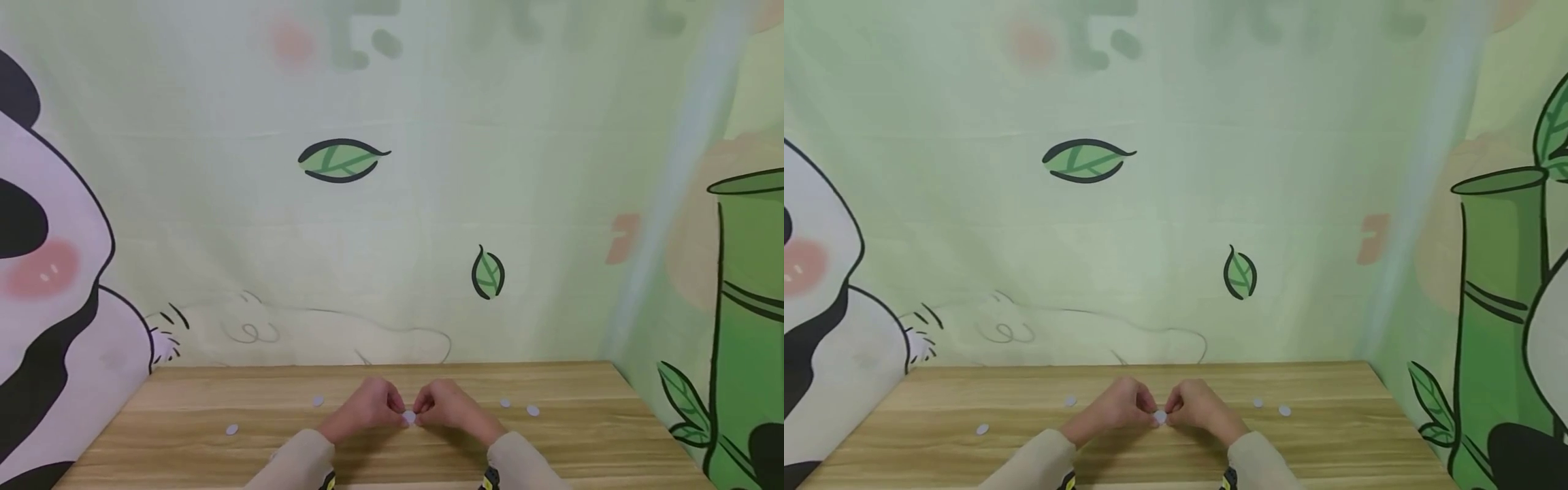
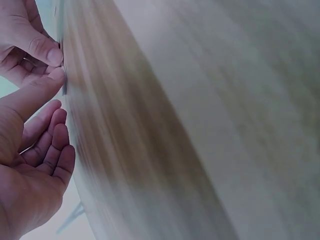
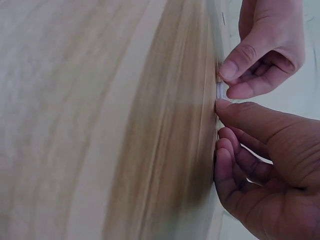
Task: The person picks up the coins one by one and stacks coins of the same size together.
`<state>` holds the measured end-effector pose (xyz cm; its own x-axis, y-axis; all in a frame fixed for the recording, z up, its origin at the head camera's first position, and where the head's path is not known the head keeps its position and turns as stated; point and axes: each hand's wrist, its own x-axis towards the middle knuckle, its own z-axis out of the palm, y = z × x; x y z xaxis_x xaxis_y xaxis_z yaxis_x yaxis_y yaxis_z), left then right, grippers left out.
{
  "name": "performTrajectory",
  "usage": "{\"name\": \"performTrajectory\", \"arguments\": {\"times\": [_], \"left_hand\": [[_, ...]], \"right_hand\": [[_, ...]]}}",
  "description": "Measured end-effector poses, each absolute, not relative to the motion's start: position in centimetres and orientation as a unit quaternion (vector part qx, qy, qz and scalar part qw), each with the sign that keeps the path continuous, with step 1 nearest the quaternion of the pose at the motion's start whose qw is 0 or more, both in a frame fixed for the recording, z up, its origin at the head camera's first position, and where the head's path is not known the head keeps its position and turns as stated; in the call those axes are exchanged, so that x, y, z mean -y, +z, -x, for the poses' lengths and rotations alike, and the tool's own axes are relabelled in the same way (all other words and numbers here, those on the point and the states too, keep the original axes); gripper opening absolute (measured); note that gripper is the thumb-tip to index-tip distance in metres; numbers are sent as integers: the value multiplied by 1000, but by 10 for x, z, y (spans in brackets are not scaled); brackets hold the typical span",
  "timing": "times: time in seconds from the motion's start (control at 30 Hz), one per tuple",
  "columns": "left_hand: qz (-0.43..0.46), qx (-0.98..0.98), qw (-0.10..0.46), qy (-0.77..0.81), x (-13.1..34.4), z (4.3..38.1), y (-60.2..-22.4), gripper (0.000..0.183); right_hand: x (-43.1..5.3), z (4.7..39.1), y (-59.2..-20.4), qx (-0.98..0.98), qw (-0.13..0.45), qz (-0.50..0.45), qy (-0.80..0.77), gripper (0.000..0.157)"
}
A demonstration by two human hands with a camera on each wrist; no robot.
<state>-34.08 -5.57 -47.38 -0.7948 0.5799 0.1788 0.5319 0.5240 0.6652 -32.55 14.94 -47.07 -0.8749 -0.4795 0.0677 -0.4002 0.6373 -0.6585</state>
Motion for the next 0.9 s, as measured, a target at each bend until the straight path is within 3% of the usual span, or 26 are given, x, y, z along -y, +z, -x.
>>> {"name": "performTrajectory", "arguments": {"times": [0.57, 0.9], "left_hand": [[-281, -874, 66, 390, 56, 341, -482, 11], [-268, -871, 58, 408, 52, 338, -481, 11]], "right_hand": [[-147, 323, -477, -894, 45, 244, -372, 10], [-150, 324, -474, -898, 34, 246, -362, 9]]}}
